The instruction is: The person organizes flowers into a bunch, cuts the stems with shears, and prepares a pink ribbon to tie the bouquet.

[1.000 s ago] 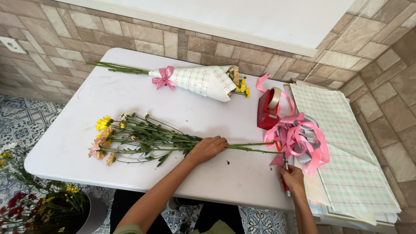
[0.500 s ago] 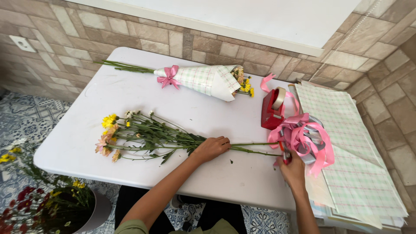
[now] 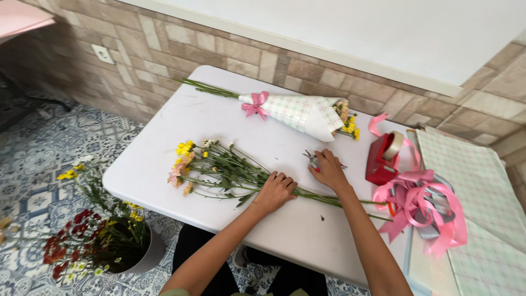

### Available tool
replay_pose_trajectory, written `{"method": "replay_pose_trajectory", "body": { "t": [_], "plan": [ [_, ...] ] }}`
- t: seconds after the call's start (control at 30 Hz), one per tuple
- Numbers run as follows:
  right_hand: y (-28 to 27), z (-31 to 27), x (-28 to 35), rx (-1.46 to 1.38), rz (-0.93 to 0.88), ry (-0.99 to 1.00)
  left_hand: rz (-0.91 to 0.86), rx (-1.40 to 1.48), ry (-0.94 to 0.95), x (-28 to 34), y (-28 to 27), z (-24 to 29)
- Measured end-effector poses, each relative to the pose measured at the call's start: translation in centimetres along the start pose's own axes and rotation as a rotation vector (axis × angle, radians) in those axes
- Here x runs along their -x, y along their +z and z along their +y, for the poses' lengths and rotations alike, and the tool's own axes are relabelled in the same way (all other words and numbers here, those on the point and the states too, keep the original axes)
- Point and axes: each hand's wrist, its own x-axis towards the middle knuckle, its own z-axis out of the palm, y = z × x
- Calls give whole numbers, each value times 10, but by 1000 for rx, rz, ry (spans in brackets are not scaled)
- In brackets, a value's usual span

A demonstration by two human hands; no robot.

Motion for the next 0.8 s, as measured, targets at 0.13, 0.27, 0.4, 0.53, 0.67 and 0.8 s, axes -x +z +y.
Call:
{"method": "replay_pose_trajectory", "body": {
  "t": [0.13,0.27,0.4,0.53,0.67,0.8],
  "plan": [
    [32,13,-1,26,34,-54,11,-1,-39,4,-17,2],
    [50,26,-2,78,102,-96,32,38,-52,2,-16,4],
    [60,32,-4,120,150,-132,71,12,-57,3,-12,5],
    [50,23,2,110,94,-101,75,18,-35,0,-21,6],
    [13,-18,26,28,25,-41,30,-40,19,0,-19,2],
    [-4,-51,78,-246,-163,-46,10,-82,69,0,-4,0]
  ]
}}
